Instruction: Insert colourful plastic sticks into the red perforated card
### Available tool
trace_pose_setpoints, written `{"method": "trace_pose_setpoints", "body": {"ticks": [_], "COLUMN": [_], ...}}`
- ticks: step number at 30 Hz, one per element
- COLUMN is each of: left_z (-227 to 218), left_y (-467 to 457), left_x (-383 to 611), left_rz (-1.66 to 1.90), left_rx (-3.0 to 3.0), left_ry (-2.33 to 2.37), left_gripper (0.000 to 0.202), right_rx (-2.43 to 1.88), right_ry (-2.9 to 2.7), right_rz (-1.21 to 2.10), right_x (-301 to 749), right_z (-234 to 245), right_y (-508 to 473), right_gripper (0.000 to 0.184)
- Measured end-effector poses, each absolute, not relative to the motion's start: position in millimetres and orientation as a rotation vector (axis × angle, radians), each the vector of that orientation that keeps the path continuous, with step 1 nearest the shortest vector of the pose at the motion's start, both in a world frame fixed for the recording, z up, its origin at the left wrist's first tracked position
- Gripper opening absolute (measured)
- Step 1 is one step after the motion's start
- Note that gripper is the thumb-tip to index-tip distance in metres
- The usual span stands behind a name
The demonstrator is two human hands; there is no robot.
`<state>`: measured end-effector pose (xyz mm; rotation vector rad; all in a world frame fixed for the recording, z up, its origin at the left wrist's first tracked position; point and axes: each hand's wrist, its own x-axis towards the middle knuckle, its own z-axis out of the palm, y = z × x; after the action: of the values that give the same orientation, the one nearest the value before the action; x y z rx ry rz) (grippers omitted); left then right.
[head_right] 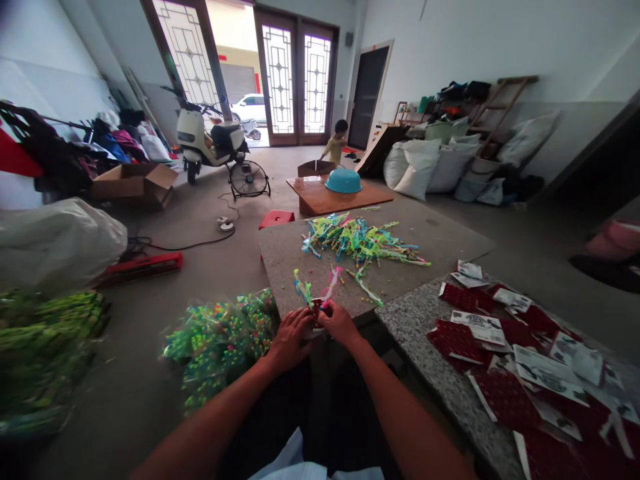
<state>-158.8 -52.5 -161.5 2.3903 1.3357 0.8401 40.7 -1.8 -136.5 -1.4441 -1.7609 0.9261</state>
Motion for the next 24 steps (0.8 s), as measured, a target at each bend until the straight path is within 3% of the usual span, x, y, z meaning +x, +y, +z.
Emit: {"method": "trace_pose_setpoints", "body": {"ticks": [17,24], "left_z": [-165,-162], "left_y": [-53,-53], "left_x": [-160,-159], "left_rz": [0.851,0.856], "left_rx": [2.37,2.352], "left_ry": [1.331,1.332], "left_gripper": [0.059,0.06], "right_rx": [-1.511,-1.497], "right_ry": [-1.458,-1.587], "right_rz": [0.905,0.93], "right_x": [26,25], "right_z": [-144,-136], "right_y": [-5,-3], "right_gripper": [0.032,0.037]}}
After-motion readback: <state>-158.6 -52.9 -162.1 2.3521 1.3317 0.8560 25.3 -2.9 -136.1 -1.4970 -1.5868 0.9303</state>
